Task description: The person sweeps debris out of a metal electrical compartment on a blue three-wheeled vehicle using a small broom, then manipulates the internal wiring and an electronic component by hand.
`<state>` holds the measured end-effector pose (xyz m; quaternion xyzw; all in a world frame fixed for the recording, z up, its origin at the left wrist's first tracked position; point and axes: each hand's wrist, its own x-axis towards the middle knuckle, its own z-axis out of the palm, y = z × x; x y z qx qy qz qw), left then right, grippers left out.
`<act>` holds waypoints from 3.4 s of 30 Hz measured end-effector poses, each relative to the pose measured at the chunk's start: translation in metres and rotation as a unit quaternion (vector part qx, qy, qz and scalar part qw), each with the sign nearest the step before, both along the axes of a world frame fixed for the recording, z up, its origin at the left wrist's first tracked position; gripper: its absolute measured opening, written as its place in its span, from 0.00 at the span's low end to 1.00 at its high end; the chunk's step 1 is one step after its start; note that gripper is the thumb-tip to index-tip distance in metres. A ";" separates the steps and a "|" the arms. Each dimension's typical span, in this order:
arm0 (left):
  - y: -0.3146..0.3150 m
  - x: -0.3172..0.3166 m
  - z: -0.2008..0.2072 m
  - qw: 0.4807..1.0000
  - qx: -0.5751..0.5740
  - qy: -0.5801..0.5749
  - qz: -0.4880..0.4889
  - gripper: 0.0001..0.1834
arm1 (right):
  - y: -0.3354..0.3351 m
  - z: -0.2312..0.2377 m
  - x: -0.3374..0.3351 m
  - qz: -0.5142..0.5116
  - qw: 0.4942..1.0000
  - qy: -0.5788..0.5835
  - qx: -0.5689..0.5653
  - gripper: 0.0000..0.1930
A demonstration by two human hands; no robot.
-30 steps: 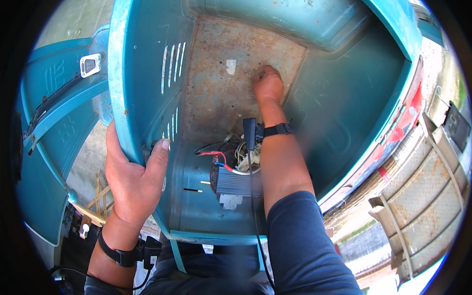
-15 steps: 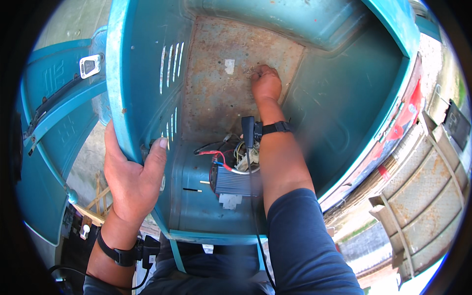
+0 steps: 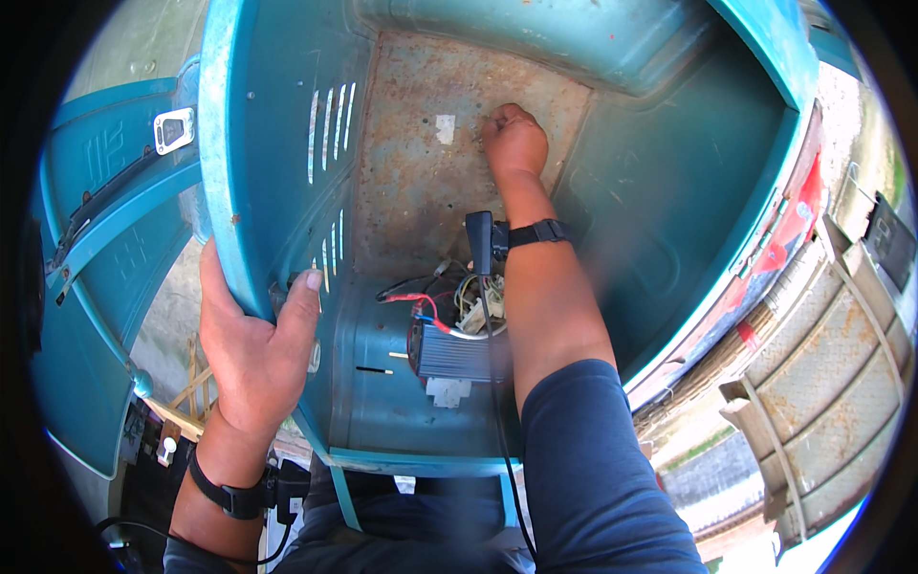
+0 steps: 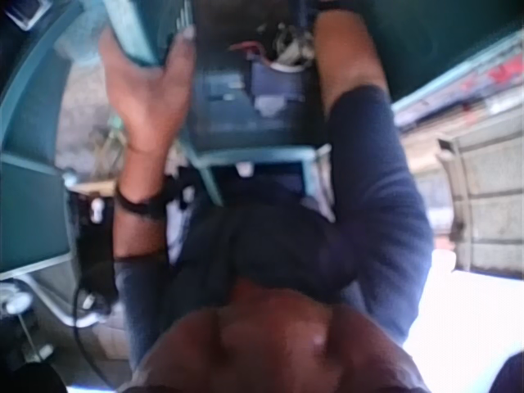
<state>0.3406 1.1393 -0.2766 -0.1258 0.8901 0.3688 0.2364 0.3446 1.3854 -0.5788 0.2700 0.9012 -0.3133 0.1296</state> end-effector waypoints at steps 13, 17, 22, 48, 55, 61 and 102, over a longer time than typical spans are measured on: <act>-0.005 0.002 -0.005 0.999 0.016 0.025 -0.026 0.39 | 0.013 -0.009 -0.005 0.002 0.999 -0.043 0.033 0.08; -0.005 0.003 -0.004 0.999 0.010 0.031 -0.025 0.39 | 0.009 -0.014 -0.008 0.059 0.997 -0.040 0.039 0.08; -0.005 0.003 -0.005 0.999 0.010 0.025 -0.021 0.39 | -0.007 -0.013 -0.021 0.052 0.995 -0.050 0.064 0.07; -0.002 0.001 -0.002 1.000 0.002 0.022 -0.022 0.37 | -0.012 0.009 -0.013 0.100 0.994 -0.039 0.034 0.14; -0.005 0.002 -0.003 0.999 0.004 0.023 -0.026 0.39 | -0.006 0.016 -0.011 0.031 0.995 -0.047 0.084 0.17; -0.004 0.003 -0.004 0.999 0.001 0.027 -0.027 0.39 | -0.002 -0.008 -0.016 0.071 0.997 -0.005 0.043 0.12; -0.003 0.000 0.002 0.999 -0.017 0.022 -0.029 0.36 | -0.013 -0.010 -0.019 0.020 0.999 0.021 0.016 0.07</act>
